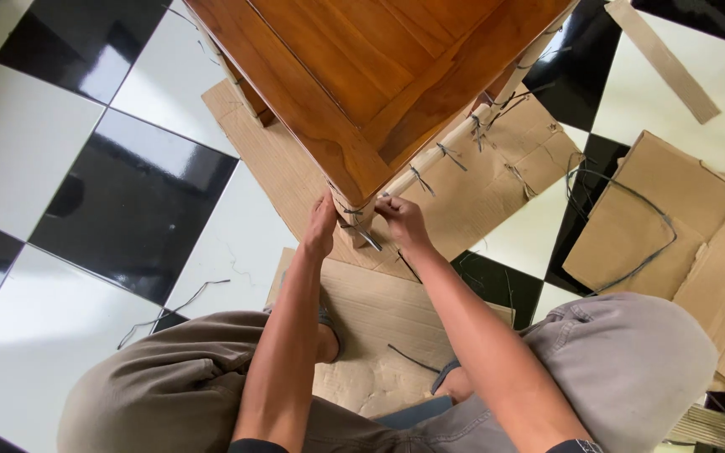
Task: Wrap the legs of a wooden table with cardboard and secure them with ties.
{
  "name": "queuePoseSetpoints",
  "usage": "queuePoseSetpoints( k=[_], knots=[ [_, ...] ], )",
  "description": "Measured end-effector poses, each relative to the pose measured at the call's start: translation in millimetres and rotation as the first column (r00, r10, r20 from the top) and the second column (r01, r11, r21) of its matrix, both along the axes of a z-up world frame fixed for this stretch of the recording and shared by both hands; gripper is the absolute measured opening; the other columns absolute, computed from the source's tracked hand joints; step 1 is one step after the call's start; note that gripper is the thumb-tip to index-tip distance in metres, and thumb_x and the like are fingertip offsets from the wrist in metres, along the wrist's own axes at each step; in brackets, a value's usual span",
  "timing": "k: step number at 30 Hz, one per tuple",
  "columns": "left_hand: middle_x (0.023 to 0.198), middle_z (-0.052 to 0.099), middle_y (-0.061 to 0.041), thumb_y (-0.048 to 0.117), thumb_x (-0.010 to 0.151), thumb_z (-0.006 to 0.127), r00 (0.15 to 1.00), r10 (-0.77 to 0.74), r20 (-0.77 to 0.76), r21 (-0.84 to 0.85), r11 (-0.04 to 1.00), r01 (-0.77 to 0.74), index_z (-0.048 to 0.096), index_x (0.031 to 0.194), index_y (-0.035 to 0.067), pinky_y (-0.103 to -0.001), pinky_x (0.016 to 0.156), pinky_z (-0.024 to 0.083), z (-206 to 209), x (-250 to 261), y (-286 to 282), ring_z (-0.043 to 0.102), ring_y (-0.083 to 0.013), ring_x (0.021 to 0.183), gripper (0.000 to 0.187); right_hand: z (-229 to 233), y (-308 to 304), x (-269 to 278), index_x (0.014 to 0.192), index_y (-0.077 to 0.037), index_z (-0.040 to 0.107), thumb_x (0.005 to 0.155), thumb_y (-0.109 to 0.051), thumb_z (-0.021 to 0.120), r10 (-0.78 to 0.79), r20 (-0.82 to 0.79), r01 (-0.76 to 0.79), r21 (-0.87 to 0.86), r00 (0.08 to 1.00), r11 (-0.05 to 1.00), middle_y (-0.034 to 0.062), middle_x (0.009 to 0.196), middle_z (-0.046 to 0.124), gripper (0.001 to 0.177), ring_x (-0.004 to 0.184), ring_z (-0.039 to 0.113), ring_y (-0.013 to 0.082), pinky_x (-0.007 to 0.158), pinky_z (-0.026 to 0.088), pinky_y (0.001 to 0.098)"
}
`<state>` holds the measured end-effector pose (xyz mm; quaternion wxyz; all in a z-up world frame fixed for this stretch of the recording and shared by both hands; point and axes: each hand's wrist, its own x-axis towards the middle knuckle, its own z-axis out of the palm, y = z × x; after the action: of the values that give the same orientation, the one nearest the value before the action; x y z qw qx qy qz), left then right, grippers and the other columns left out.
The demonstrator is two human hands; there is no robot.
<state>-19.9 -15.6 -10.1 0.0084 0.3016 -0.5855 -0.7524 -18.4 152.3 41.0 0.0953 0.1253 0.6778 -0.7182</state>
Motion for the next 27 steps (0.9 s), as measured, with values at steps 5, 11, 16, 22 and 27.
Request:
queuePoseSetpoints(
  k=[5, 11, 16, 22, 27],
  knots=[
    [0.068, 0.064, 0.002, 0.051, 0.098, 0.067, 0.992, -0.115, -0.048, -0.125, 0.986, 0.108, 0.076, 0.079, 0.019, -0.024, 0.061, 0.05, 2.6, 1.2, -4.2, 0.061, -0.011, 0.062, 0.038, -26.3, 3.4, -12.8, 0.069, -0.02, 0.073, 0.08, -0.03, 0.078, 0.241, -0.034, -0.231, 0.182, 0.97, 0.956, -0.0047, 0.051, 0.045, 0.015, 0.057, 0.038, 0.0062, 0.051, 0.028, 0.023],
    [0.081, 0.069, -0.006, 0.043, 0.103, 0.062, 0.999, 0.043, -0.011, -0.228, 0.973, -0.044, 0.077, 0.099, 0.007, -0.025, 0.073, 0.053, 21.0, 25.7, -12.1, 0.065, -0.0156, 0.077, 0.039, 9.5, -0.6, 3.2, 0.068, -0.02, 0.071, 0.083, -0.025, 0.074, 0.136, 0.033, -0.139, 0.109, 0.99, 0.984, -0.0092, 0.055, 0.046, 0.017, 0.059, 0.037, 0.0044, 0.054, 0.028, 0.0213],
    [0.081, 0.075, -0.003, 0.039, 0.102, 0.062, 0.984, 0.166, 0.061, -0.236, 0.961, -0.147, 0.08, 0.103, 0.012, -0.021, 0.07, 0.055, 13.0, 55.5, -8.9, 0.067, -0.0106, 0.074, 0.032, 10.9, 2.4, 16.7, 0.072, -0.017, 0.071, 0.084, -0.029, 0.077, 0.042, 0.077, -0.046, 0.044, 0.996, 0.998, -0.0054, 0.059, 0.046, 0.018, 0.063, 0.036, 0.0066, 0.057, 0.026, 0.0234],
    [0.082, 0.075, -0.005, 0.034, 0.093, 0.076, 0.937, 0.336, 0.091, -0.093, 0.94, -0.328, 0.079, 0.102, 0.009, -0.022, 0.071, 0.056, -7.2, 82.2, 7.5, 0.067, -0.011, 0.074, 0.027, -12.0, 5.6, 39.9, 0.074, -0.013, 0.069, 0.086, -0.028, 0.074, -0.066, 0.149, 0.066, 0.001, 0.987, 0.998, 0.0003, 0.058, 0.052, 0.02, 0.057, 0.039, 0.0066, 0.052, 0.027, 0.0224],
    [0.074, 0.069, -0.003, 0.03, 0.085, 0.084, 0.917, 0.384, 0.106, -0.013, 0.923, -0.385, 0.077, 0.095, 0.008, -0.024, 0.069, 0.056, -15.0, 93.1, 22.8, 0.064, -0.0098, 0.07, 0.025, -25.1, 4.6, 63.4, 0.084, -0.011, 0.072, 0.083, -0.034, 0.075, -0.086, 0.164, 0.091, -0.023, 0.983, 0.996, 0.0049, 0.067, 0.064, 0.023, 0.052, 0.045, 0.006, 0.047, 0.034, 0.0204]
  ],
)
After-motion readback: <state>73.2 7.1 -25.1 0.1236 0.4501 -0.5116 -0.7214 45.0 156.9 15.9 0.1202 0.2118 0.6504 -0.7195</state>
